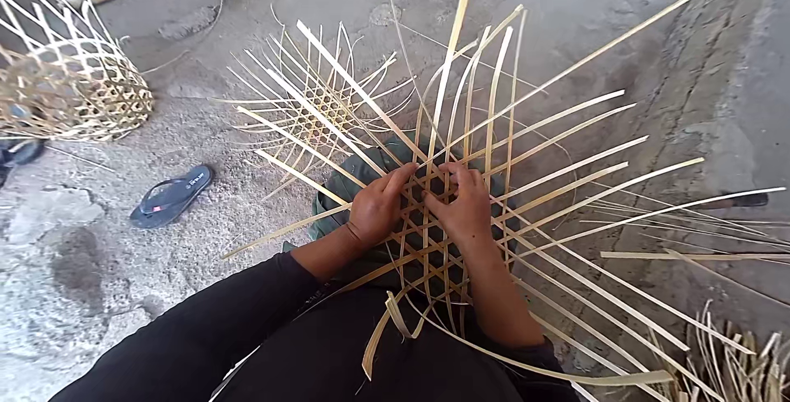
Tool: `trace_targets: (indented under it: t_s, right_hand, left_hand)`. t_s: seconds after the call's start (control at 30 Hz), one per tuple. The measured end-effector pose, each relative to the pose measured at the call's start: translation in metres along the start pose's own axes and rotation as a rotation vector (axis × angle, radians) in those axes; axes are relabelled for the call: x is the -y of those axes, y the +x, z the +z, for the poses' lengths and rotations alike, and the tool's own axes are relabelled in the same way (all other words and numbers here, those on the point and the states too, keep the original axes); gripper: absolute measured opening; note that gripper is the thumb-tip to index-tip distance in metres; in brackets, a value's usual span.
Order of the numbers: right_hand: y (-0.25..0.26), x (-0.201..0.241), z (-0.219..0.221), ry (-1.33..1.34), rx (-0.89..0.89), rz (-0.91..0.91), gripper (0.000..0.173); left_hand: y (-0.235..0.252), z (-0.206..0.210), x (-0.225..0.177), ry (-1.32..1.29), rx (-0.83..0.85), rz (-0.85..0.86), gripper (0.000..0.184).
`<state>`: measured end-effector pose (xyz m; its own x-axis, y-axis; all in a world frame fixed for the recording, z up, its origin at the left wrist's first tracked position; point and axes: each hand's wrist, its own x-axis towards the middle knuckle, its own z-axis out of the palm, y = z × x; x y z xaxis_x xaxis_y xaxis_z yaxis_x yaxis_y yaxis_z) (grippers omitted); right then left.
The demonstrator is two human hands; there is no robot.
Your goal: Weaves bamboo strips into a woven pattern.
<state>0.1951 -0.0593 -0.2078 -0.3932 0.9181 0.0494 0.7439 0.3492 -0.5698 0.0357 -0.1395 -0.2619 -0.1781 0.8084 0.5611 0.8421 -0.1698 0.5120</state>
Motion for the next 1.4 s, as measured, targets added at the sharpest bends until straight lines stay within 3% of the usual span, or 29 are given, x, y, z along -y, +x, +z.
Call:
trace_targets:
  t_s: [0.23, 0.43, 0.57, 0.87, 0.93, 1.0, 1.07, 1.13, 1.23, 1.4]
  right_hand:
    - [0.001, -0.004, 0.005, 0.030, -0.026, 0.007, 0.060]
    - [0.019, 0.006, -0.023, 0.054, 0.191, 0.073, 0.051]
    - [0.022, 0.024, -0.007, -0.079, 0.073, 0.142, 0.040]
    - [0.021, 0.017, 0.021, -0.187, -0.111, 0.083, 0.037]
    - [0.021, 0.017, 0.018, -0.167, -0.089, 0.086, 0.035]
    - [0.021, 0.016, -0.001, -0.069, 0.040, 0.086, 0.034]
    - [0.025, 0.008, -0.025, 0.064, 0.081, 0.017, 0.032]
    - [0.031, -0.005, -0.039, 0.068, -0.024, -0.093, 0.026]
    - [0.042, -0.026, -0.035, 0.004, -0.115, -0.226, 0.018]
    - [0.049, -0.034, -0.023, -0.046, -0.080, -0.332, 0.014]
  left_hand:
    - [0.002, 0.001, 0.000, 0.005, 0.020, 0.009, 0.042]
    - [0.000, 0.000, 0.002, -0.006, 0.002, -0.011, 0.043]
    - [-0.001, 0.003, 0.002, 0.001, -0.021, -0.027, 0.041]
    - [0.001, 0.005, 0.002, 0.065, -0.009, -0.032, 0.040]
    - [0.001, 0.005, 0.002, 0.072, -0.016, -0.033, 0.039]
    - [0.001, 0.003, 0.001, 0.068, -0.015, -0.032, 0.037]
    - [0.002, 0.001, 0.001, 0.060, -0.032, -0.033, 0.036]
    - [0.001, 0.001, 0.001, 0.060, -0.043, -0.029, 0.037]
    - [0.001, 0.002, 0.002, 0.061, -0.045, -0.023, 0.036]
    - [0.002, 0.001, 0.002, 0.078, -0.038, -0.023, 0.035]
